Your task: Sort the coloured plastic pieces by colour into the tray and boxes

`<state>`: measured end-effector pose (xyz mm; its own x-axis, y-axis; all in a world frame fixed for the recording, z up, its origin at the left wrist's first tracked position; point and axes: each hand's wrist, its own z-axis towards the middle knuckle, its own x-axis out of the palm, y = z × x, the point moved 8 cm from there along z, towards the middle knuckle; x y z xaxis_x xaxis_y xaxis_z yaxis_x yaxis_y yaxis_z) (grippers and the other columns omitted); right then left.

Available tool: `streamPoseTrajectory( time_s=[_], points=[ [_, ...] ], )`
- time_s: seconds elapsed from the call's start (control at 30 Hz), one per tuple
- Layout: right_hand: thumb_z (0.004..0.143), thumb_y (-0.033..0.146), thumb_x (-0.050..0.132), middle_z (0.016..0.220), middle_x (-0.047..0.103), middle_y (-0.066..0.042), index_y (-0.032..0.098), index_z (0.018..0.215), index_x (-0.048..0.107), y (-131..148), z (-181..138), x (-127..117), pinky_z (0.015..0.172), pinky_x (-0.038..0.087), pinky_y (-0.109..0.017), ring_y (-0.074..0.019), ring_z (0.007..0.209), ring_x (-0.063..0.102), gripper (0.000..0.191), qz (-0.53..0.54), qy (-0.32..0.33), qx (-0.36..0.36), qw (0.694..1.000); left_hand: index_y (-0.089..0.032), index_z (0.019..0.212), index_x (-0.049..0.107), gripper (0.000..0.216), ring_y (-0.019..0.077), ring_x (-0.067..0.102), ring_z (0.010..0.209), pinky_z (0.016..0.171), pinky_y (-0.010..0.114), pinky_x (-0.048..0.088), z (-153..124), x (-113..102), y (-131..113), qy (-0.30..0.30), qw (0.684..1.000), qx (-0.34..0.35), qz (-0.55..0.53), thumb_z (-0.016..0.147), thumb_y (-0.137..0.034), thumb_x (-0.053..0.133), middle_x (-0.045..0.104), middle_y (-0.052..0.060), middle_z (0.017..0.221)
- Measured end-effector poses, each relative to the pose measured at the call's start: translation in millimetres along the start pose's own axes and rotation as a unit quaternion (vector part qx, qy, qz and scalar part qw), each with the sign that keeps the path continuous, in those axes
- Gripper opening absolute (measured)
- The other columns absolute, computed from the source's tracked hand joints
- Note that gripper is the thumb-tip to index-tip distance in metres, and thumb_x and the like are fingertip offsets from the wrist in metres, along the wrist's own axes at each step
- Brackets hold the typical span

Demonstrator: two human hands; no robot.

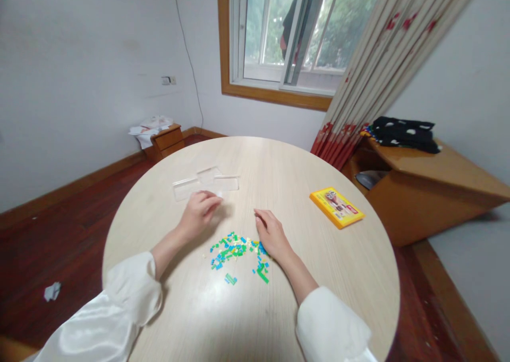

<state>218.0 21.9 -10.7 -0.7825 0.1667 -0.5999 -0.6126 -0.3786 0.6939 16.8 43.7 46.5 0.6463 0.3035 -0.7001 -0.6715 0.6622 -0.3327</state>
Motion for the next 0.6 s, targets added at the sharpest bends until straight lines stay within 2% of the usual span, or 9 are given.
streamPoseTrajectory(
  time_s=[0.07, 0.2, 0.33, 0.43, 0.5, 0.6],
  points=[
    [0.088, 0.029, 0.042, 0.106, 0.065, -0.011, 0.019, 0.108, 0.063, -1.6, 1.0, -1.5, 0.092, 0.047, -0.042, -0.0219, 0.100, 0.060, 0.031, -0.002, -0.005, 0.006, 1.000, -0.019, 0.094, 0.068, 0.022, 0.0196, 0.057, 0.084, 0.077, 0.034, 0.041, 1.1, 29.1, -19.9, 0.064, 0.997, 0.045, -0.010, 0.087, -0.017, 0.047, 0.066, 0.008, 0.086],
    [0.087, 0.028, 0.042, 0.104, 0.066, -0.011, 0.019, 0.106, 0.064, -2.3, 1.8, -3.0, 0.091, 0.048, -0.042, -0.0220, 0.098, 0.061, 0.030, -0.005, -0.011, 0.006, 1.000, -0.018, 0.095, 0.068, 0.020, 0.0211, 0.058, 0.086, 0.076, 0.035, 0.041, 2.1, 59.3, -21.9, 0.141, 0.989, 0.042, -0.001, 0.088, -0.018, 0.049, 0.067, 0.009, 0.088],
    [0.086, 0.025, 0.043, 0.099, 0.066, -0.010, 0.019, 0.102, 0.065, 3.7, 2.3, -2.9, 0.088, 0.049, -0.041, -0.0216, 0.094, 0.061, 0.028, -0.007, -0.013, -0.009, 1.000, -0.017, 0.090, 0.070, 0.020, 0.0227, 0.060, 0.086, 0.078, 0.036, 0.043, 1.0, 72.1, -17.0, 0.191, 0.981, 0.032, -0.005, 0.087, -0.018, 0.051, 0.069, 0.010, 0.087],
    [0.086, 0.021, 0.042, 0.098, 0.066, -0.010, 0.020, 0.099, 0.066, 13.6, 6.0, -3.2, 0.088, 0.049, -0.041, -0.0213, 0.096, 0.060, 0.028, -0.007, -0.022, -0.044, 0.999, -0.015, 0.089, 0.070, 0.021, 0.0239, 0.061, 0.085, 0.079, 0.037, 0.044, -0.6, 76.3, -18.5, 0.199, 0.979, 0.038, -0.034, 0.088, -0.019, 0.049, 0.069, 0.012, 0.086],
    [0.084, 0.018, 0.042, 0.107, 0.065, -0.009, 0.022, 0.102, 0.066, 21.3, 10.3, -2.0, 0.096, 0.045, -0.044, -0.0217, 0.108, 0.056, 0.031, -0.016, -0.023, -0.080, 0.996, -0.013, 0.091, 0.070, 0.024, 0.0243, 0.061, 0.085, 0.080, 0.037, 0.045, -1.1, 76.3, -19.3, 0.188, 0.980, 0.040, -0.059, 0.089, -0.018, 0.047, 0.069, 0.014, 0.086],
    [0.079, 0.014, 0.043, 0.129, 0.056, -0.007, 0.024, 0.120, 0.059, 27.1, 17.6, 6.6, 0.108, 0.033, -0.049, -0.0221, 0.128, 0.042, 0.045, -0.030, 0.009, -0.117, 0.993, -0.012, 0.093, 0.069, 0.026, 0.0234, 0.060, 0.091, 0.083, 0.036, 0.045, -1.8, 76.1, -20.1, 0.179, 0.979, 0.047, -0.085, 0.089, -0.015, 0.043, 0.068, 0.015, 0.093]
  ],
)
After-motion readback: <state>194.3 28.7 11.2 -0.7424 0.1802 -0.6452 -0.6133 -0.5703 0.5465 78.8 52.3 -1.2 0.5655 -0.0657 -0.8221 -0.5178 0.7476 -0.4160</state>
